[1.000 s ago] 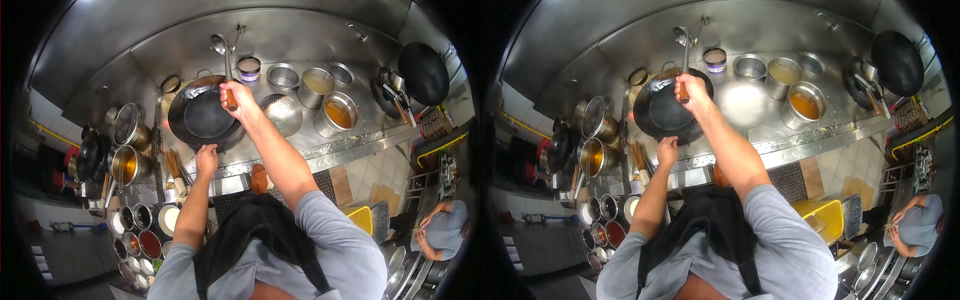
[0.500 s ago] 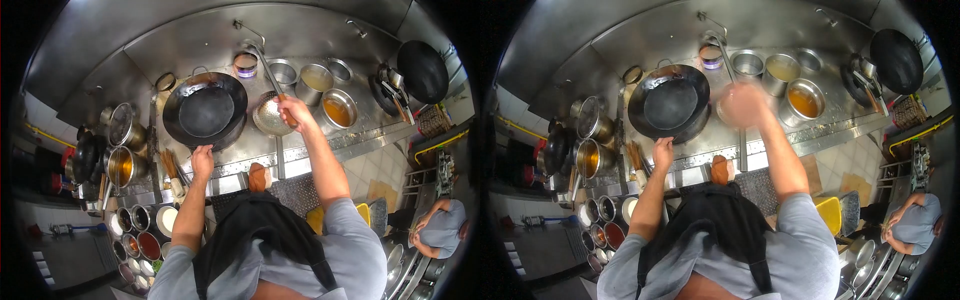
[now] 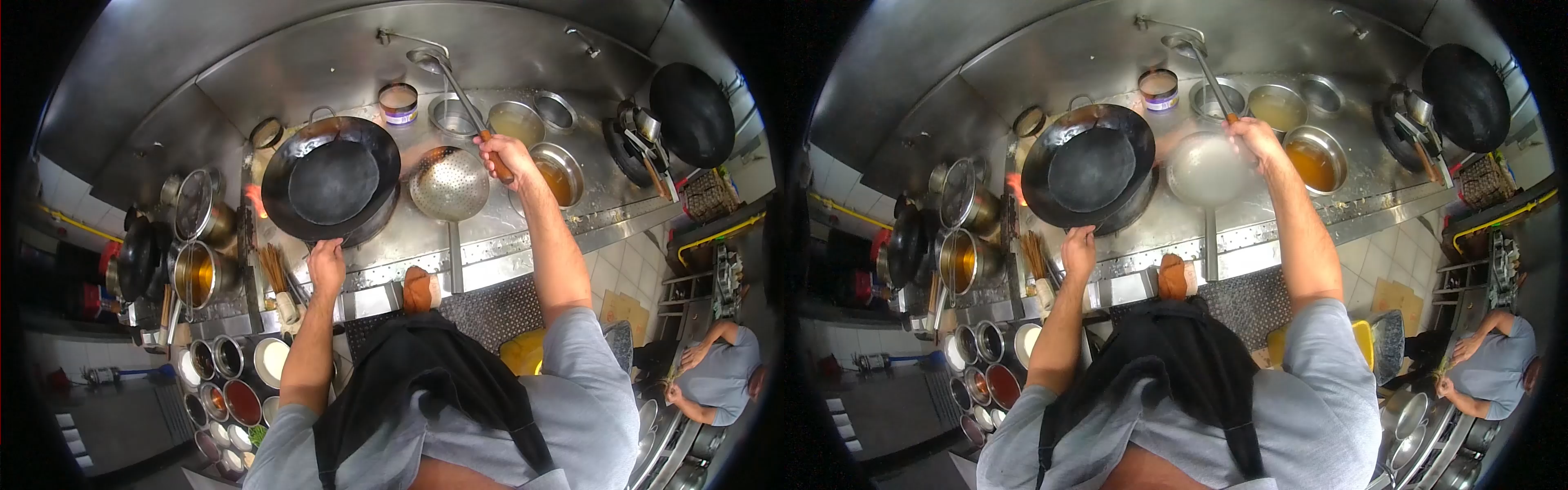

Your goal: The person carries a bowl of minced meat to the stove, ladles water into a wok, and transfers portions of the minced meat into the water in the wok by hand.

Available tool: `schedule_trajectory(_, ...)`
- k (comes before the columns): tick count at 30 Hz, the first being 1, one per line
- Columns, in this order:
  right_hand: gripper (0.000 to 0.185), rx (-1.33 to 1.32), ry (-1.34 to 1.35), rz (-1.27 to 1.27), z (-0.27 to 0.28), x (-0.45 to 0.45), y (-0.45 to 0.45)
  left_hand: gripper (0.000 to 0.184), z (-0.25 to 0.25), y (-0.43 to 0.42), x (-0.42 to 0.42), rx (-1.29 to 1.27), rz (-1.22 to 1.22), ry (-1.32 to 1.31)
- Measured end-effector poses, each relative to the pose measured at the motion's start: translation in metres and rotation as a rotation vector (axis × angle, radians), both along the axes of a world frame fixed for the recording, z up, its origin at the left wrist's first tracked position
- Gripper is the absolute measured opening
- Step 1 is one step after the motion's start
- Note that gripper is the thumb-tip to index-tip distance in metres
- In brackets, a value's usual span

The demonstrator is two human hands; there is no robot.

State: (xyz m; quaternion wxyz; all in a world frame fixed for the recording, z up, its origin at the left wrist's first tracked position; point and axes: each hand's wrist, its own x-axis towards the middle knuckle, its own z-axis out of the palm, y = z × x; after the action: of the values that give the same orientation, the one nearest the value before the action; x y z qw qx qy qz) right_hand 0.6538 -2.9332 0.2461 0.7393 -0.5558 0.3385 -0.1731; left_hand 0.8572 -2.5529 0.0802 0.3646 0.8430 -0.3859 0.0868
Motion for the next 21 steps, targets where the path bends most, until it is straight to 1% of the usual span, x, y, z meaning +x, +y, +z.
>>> schedule_trajectory(3,0.016,-0.021,-0.001,-0.001,-0.003,0.001,-0.01,0.017,-0.002,-0.001,0.0,0.012,0.0,0.001)
schedule_trajectory(7,0.018,-0.012,0.001,-0.009,0.009,0.0,-0.013,0.017,-0.002,-0.003,0.0,0.006,0.01,0.008)
schedule_trajectory(10,0.021,0.041,-0.039,0.011,0.006,-0.001,-0.021,0.017,0.0,-0.003,-0.002,0.013,0.004,0.004)
schedule_trajectory(12,0.024,0.012,0.011,0.027,0.004,-0.002,-0.029,0.017,0.001,-0.004,-0.003,0.024,0.01,0.008)
schedule_trajectory(14,0.025,0.017,0.006,0.031,0.002,-0.002,-0.034,0.018,0.001,-0.005,-0.004,0.029,0.024,0.016)
schedule_trajectory(16,0.025,0.023,0.001,0.041,-0.001,-0.001,-0.037,0.018,0.0,-0.004,-0.003,0.004,-0.007,-0.034)
schedule_trajectory(21,0.026,0.02,-0.015,0.043,0.0,-0.004,-0.044,0.018,0.002,-0.005,-0.005,0.039,0.022,-0.023)
